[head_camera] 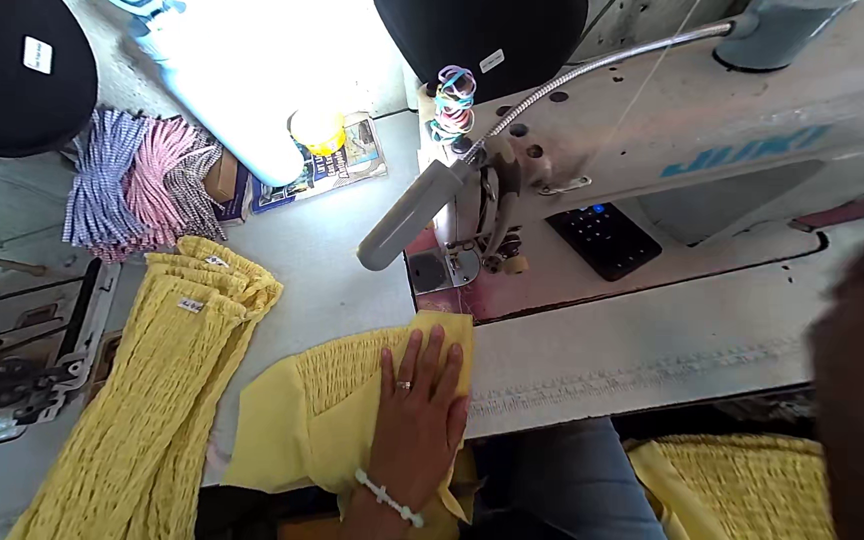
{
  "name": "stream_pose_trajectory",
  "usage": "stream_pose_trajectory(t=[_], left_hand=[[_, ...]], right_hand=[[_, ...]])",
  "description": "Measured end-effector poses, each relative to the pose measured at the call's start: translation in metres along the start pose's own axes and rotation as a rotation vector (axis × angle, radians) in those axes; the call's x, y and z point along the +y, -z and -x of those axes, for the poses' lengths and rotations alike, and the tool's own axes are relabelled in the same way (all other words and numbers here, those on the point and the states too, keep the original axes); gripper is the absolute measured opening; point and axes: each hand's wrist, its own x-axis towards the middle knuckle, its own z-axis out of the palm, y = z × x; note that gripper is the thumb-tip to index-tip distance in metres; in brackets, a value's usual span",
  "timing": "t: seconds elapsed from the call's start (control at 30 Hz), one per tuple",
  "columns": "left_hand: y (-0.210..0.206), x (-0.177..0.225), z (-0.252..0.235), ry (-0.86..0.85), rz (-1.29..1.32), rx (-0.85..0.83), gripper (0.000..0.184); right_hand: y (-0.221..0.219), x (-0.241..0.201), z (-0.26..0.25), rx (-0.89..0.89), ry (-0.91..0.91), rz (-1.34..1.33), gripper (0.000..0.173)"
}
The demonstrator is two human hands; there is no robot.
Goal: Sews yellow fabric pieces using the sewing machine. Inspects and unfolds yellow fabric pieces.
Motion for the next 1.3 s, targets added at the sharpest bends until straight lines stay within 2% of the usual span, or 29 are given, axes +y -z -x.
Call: stream_pose_trajectory(t=[0.1,0.2,0.3,0.43,0.5,0.57,0.6,0.63,0.73,0.77,0.83,1.0,1.13,1.3], left_hand=[[0.001,-0.011,-0.01,-0.069,0.061,-0.026,0.052],[0.004,-0.031,-0.025,-0.182,0.118,-0.069,0.05],[0.01,-0.062,-0.051,-0.37,0.174,-0.164,0.049],[0.018,-0.108,-0.1,-0.645,0.269,-0.381,0.047],[0.027,-0.112,-0.122,-0.692,0.3,-0.488,0.045],[0.037,-0.097,-0.128,-0.607,0.326,-0.514,0.038],[0.039,-0.086,-0.126,-0.535,0.338,-0.473,0.035],[0.038,-0.073,-0.12,-0.448,0.347,-0.397,0.032],[0.017,-0.037,-0.098,-0.154,0.254,-0.002,0.024],[0.01,-0.029,-0.093,-0.073,0.232,0.084,0.023],[-0.003,-0.022,-0.085,0.0,0.229,0.149,0.023],[-0.015,-0.034,-0.08,-0.085,0.199,0.137,0.033],[-0.012,-0.05,-0.084,-0.178,0.185,0.069,0.034],[-0.011,-0.053,-0.089,-0.2,0.165,0.043,0.035]], right_hand=[[-0.065,-0.079,0.026,-0.393,0.243,-0.265,0.025],[-0.11,-0.103,0.038,-0.588,0.451,-0.29,0.032],[-0.121,-0.102,0.042,-0.635,0.478,-0.195,0.039],[-0.12,-0.116,0.058,-0.579,0.403,-0.115,0.038],[-0.123,-0.127,0.065,-0.539,0.363,-0.072,0.036],[-0.126,-0.134,0.07,-0.493,0.346,-0.031,0.032],[-0.127,-0.135,0.071,-0.482,0.343,-0.019,0.031],[-0.128,-0.135,0.071,-0.481,0.34,-0.019,0.031],[-0.128,-0.134,0.069,-0.49,0.342,-0.032,0.032],[-0.128,-0.134,0.069,-0.492,0.344,-0.032,0.032],[-0.126,-0.134,0.068,-0.505,0.343,-0.024,0.033],[-0.121,-0.134,0.061,-0.572,0.318,-0.057,0.039],[-0.119,-0.132,0.056,-0.607,0.292,-0.112,0.036],[-0.12,-0.129,0.057,-0.595,0.301,-0.092,0.037]])
